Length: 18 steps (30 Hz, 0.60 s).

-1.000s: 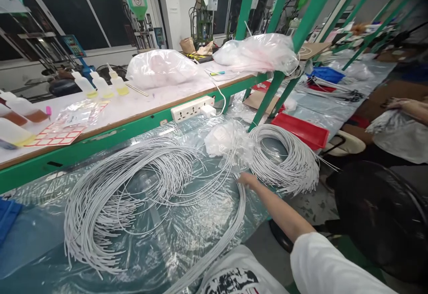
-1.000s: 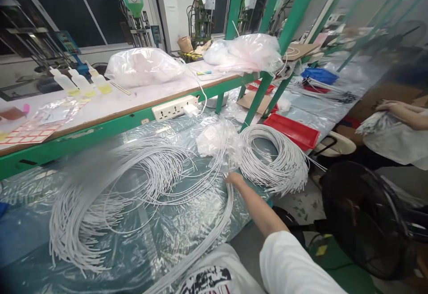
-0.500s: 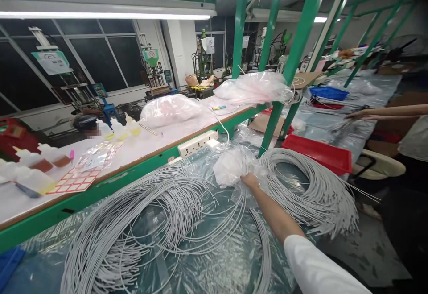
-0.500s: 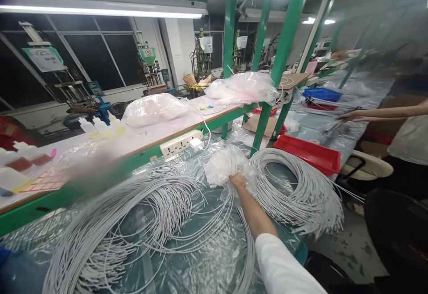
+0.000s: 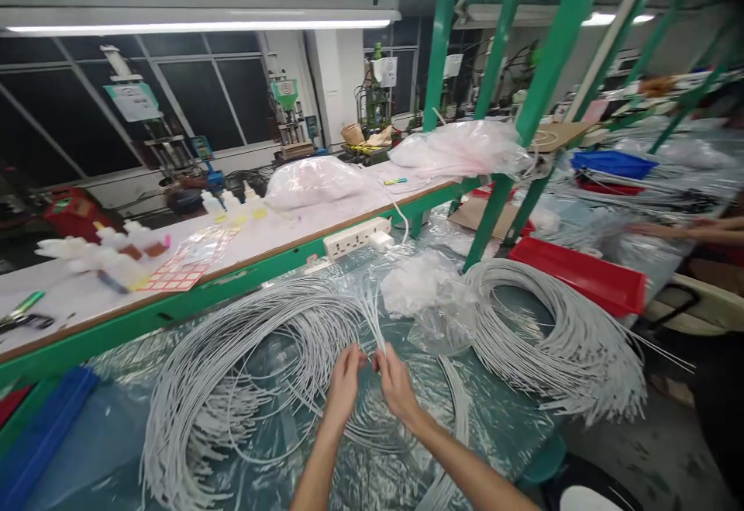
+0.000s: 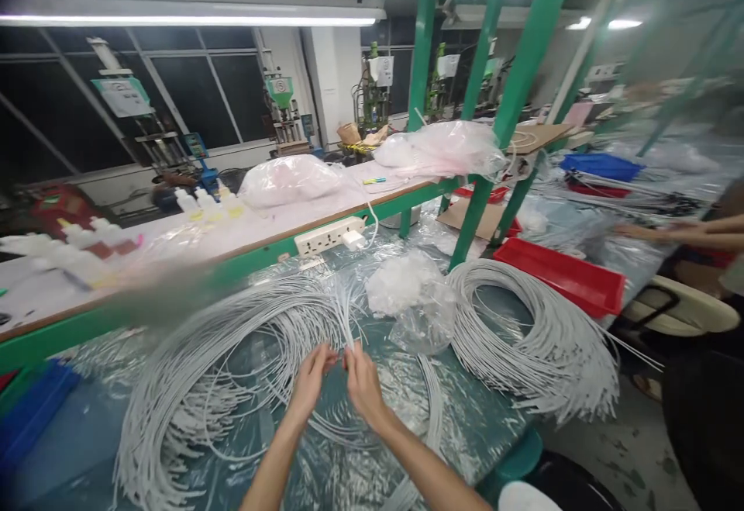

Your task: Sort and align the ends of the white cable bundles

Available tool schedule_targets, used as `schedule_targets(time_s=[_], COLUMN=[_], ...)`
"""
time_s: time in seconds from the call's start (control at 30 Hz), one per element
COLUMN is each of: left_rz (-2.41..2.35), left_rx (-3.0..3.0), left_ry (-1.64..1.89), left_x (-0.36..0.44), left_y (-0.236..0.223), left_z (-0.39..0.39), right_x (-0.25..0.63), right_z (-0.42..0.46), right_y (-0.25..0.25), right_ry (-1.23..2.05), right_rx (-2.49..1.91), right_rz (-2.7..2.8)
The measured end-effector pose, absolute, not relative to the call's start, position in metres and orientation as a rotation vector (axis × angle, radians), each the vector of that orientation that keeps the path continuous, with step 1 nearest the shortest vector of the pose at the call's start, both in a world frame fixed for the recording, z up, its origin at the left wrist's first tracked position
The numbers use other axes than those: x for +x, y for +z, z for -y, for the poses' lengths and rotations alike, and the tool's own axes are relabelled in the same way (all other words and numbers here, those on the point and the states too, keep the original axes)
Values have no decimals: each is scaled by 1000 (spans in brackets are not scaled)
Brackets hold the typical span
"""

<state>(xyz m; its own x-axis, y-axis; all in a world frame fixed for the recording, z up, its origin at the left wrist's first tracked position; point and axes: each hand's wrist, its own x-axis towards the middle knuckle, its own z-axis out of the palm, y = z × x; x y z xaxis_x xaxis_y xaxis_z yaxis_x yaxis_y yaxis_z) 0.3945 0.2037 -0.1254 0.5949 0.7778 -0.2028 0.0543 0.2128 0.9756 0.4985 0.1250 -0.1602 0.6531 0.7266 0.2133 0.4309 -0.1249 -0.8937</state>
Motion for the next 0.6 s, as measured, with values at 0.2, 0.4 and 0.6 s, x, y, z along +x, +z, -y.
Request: schedule_targets(time_s=[0.2,0.4,0.6], left_rz=[-565,-434,-502], left_rx=[754,584,895], left_ry=[613,794,745], left_x=[416,352,261], left_y=[-29,13,65], left_z=[-210,-213,-220], right_x=[430,439,466], right_z=[-113,-91,-75], right_y=[-180,-181,-180], right_ry=[268,523,702], right_rx=[-1549,-1504,-1535], right_rz=[1032,1280,1398])
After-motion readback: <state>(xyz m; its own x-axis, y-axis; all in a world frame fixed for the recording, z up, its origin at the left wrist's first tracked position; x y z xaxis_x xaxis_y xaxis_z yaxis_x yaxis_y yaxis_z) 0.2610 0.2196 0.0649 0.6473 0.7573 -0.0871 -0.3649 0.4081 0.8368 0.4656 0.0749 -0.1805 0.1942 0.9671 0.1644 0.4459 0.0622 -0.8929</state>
